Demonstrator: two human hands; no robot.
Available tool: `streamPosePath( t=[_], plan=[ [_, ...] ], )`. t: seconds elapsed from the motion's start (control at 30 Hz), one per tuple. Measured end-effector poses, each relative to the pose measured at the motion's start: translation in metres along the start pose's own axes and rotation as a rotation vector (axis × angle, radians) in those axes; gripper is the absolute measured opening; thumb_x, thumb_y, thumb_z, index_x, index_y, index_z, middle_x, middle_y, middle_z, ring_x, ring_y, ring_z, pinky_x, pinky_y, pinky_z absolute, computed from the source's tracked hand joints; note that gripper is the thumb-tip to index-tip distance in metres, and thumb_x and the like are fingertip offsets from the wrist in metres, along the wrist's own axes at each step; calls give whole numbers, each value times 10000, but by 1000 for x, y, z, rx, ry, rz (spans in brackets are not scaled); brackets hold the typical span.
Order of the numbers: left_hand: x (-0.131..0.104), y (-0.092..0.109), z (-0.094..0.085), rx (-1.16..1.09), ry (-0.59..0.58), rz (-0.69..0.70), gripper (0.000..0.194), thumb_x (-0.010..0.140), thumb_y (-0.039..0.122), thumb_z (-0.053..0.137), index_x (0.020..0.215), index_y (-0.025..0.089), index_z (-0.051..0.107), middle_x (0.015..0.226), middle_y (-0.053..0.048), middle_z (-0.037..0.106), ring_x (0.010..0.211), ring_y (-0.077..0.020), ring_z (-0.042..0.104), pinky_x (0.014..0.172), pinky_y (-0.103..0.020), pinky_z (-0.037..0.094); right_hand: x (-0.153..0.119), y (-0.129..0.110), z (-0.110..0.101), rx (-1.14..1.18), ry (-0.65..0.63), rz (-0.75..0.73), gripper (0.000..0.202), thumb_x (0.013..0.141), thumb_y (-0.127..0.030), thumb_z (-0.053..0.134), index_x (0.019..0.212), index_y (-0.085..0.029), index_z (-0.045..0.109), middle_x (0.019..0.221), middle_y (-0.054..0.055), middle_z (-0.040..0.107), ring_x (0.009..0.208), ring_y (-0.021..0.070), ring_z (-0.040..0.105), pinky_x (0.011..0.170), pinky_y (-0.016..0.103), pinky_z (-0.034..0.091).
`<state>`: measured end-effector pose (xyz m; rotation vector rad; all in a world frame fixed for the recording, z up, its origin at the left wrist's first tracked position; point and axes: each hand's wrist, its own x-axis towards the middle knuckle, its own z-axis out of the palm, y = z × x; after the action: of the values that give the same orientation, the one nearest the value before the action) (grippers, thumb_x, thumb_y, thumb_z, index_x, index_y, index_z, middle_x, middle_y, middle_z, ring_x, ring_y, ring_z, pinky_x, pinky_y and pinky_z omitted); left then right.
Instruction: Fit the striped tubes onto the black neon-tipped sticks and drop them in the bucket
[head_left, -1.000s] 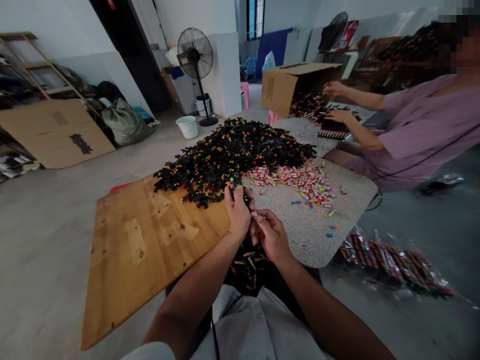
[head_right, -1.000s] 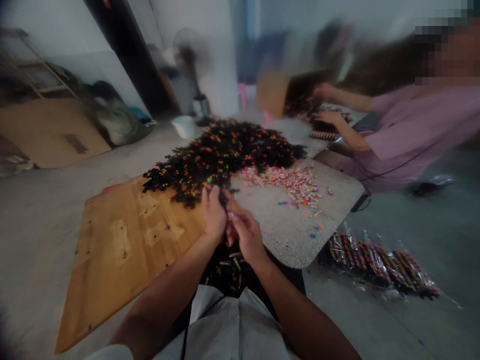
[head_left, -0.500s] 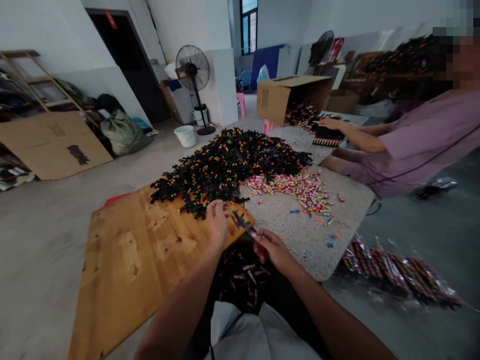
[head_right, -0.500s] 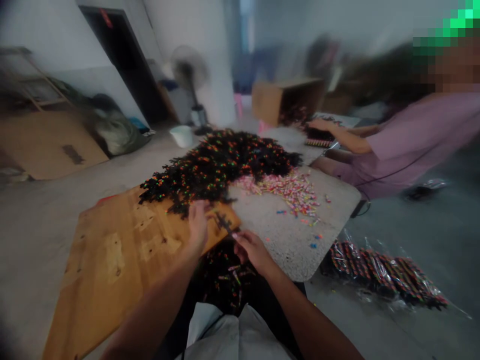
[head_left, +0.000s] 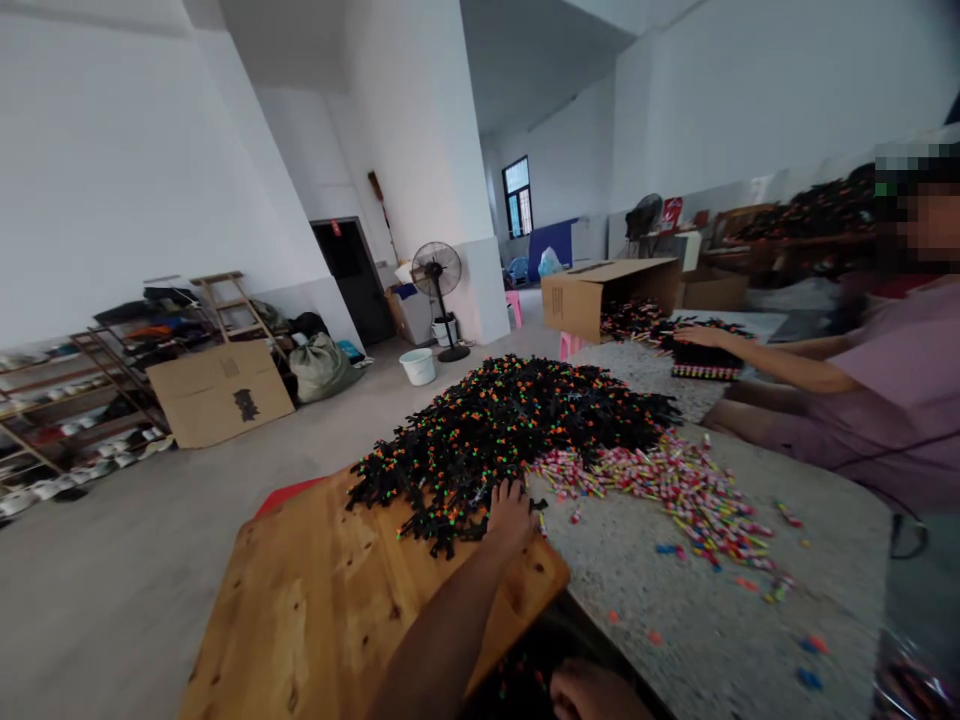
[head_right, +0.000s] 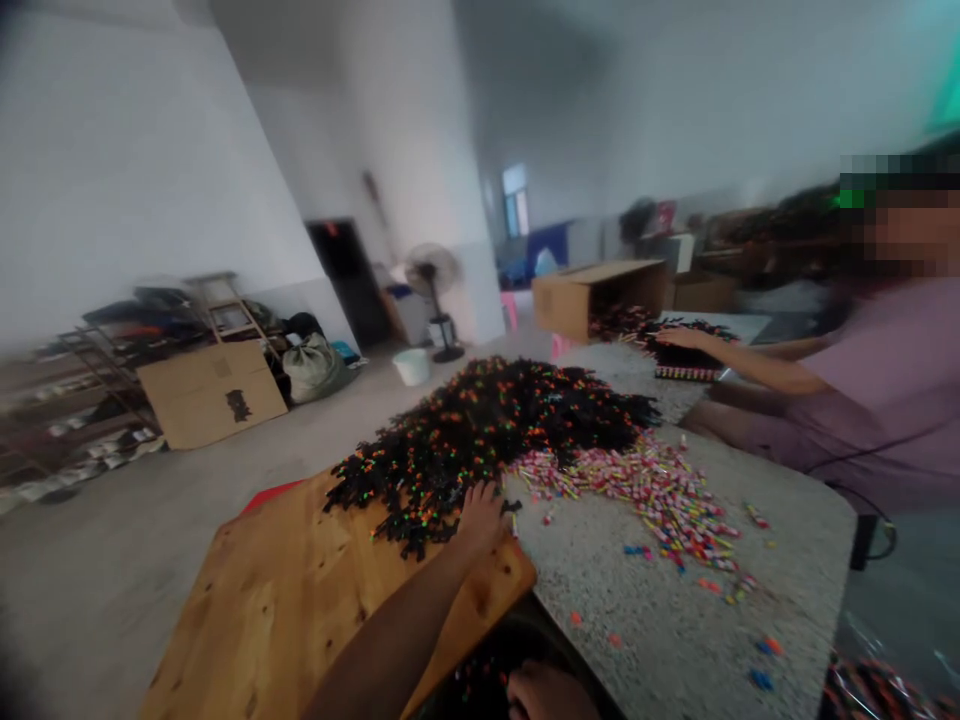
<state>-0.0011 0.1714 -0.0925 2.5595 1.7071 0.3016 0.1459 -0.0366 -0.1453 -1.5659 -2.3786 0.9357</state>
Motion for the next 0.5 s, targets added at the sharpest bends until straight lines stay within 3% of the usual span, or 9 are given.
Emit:
streamPosePath(
  t=[0.07,0.17,0.27,0.37,0.5],
  plan=[
    [-2,-1,3,50,-43,-18,404,1018,427,530,1295,184,695,1582,-145,475,1513,-388,339,1244,-606,284,2,-3,-42,40,148,56,296,964,-196,488,917,-240,777,905,51,798,861,217,741,767,282,450],
    [-8,-1,-2,20,-7,-18,343,984,384,608,1240,170,690,1526,-162,521,1498,-370,367,1235,-586,303,19,4,-113,44,339,133,308,1027,-247,449,974,-196,748,957,70,789,905,198,709,793,263,427],
    [-14,-4,-9,-79,81,-14,213,931,257,664,1125,169,673,1373,-154,624,1391,-328,486,1215,-557,328,50,29,-160,-42,431,366,298,1032,-217,447,1128,-170,725,1089,101,780,1032,206,699,840,251,433],
    [-25,-9,-11,-200,150,-14,117,906,168,638,1021,190,649,1129,-105,700,1213,-282,600,1196,-537,343,79,49,-175,-63,451,471,346,1034,-208,445,1276,-135,681,1251,158,737,1146,230,682,885,259,452],
    [-47,-12,-9,-672,277,-240,135,876,242,654,998,202,613,957,-64,704,976,-246,674,1019,-466,498,106,50,-166,-75,410,531,343,1019,-265,521,1272,-112,695,1248,202,734,1162,272,697,883,278,490]
  ],
)
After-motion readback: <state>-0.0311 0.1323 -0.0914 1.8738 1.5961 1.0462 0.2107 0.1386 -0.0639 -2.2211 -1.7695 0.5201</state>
